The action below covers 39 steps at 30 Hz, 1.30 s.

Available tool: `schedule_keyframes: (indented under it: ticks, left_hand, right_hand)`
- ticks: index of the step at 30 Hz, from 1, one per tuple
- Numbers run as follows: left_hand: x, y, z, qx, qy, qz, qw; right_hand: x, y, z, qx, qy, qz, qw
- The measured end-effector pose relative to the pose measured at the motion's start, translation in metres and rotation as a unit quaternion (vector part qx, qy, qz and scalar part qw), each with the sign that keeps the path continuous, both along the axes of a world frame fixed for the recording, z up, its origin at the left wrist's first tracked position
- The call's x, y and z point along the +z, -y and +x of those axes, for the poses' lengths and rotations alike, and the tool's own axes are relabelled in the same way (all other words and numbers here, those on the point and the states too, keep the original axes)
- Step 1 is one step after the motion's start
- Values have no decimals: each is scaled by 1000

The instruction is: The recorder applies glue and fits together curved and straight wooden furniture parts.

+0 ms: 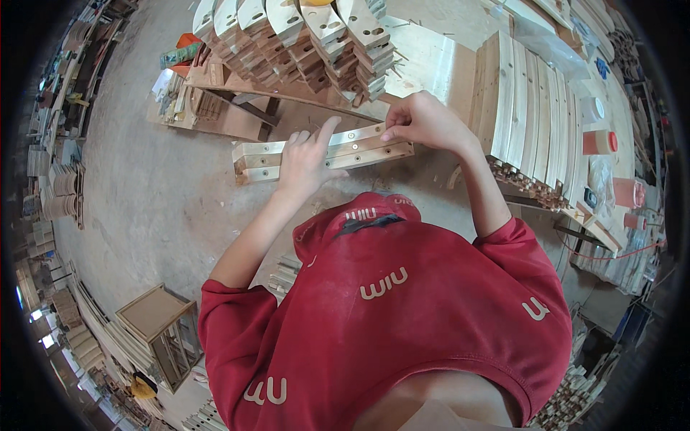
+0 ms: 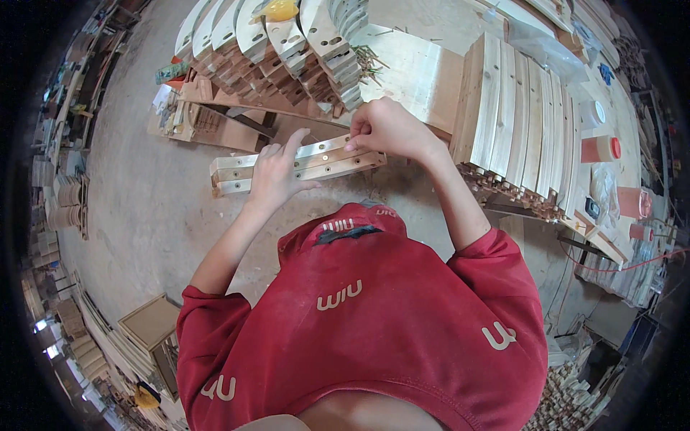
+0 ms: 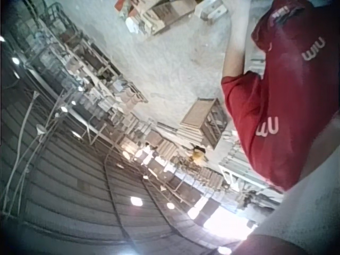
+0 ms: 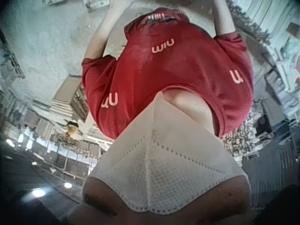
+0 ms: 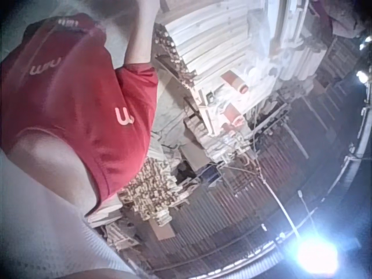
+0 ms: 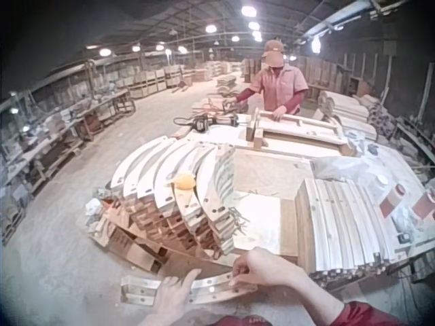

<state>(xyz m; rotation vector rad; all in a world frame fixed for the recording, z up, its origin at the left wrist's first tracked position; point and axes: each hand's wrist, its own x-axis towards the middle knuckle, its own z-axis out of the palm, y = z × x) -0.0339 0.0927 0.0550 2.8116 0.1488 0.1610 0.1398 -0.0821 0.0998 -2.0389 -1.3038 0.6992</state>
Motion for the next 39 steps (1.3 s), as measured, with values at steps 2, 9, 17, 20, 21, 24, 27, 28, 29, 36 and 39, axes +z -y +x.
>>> schedule_keyframes:
  ticks: [2,9,17,20,21,24,27,28,29,36,39]
  left_hand:
    - [1,0,0,1,-1,1,1000]
    - [-2,0,-5,13,8,6,1000]
    - [-2,-2,-7,23,10,-5,1000]
    - [0,-1,-6,20,17,-15,1000]
    - [1,-1,-6,19,14,-19,1000]
    - [0,-2,-7,17,8,-20,1000]
    - [-1,-4,-8,19,2,-16,1000]
    - [-1,-4,-8,22,-1,-15,1000]
    - [-1,-4,-9,23,-2,-15,1000]
    - [0,-2,-4,25,11,-18,999]
    - [-4,-4,-1,21,-4,-16,1000]
  right_hand:
    - [-1,-6,-5,6,-2,-11,1000]
    - [-7,-11,-5,-55,46,-35,997]
    - [-86,-26,106,-310,130,-60,940]
    - [-126,-48,127,-400,117,-44,908]
    - [-136,-51,130,-387,123,-53,912]
    - [-148,-55,140,-346,138,-48,927]
    - [-146,-46,141,-320,151,-37,935]
    - [-141,-41,139,-322,156,-40,933]
    - [-136,-34,138,-321,155,-40,933]
    - [-92,10,96,-370,-509,346,696]
    - [-59,17,53,-312,-607,345,645]
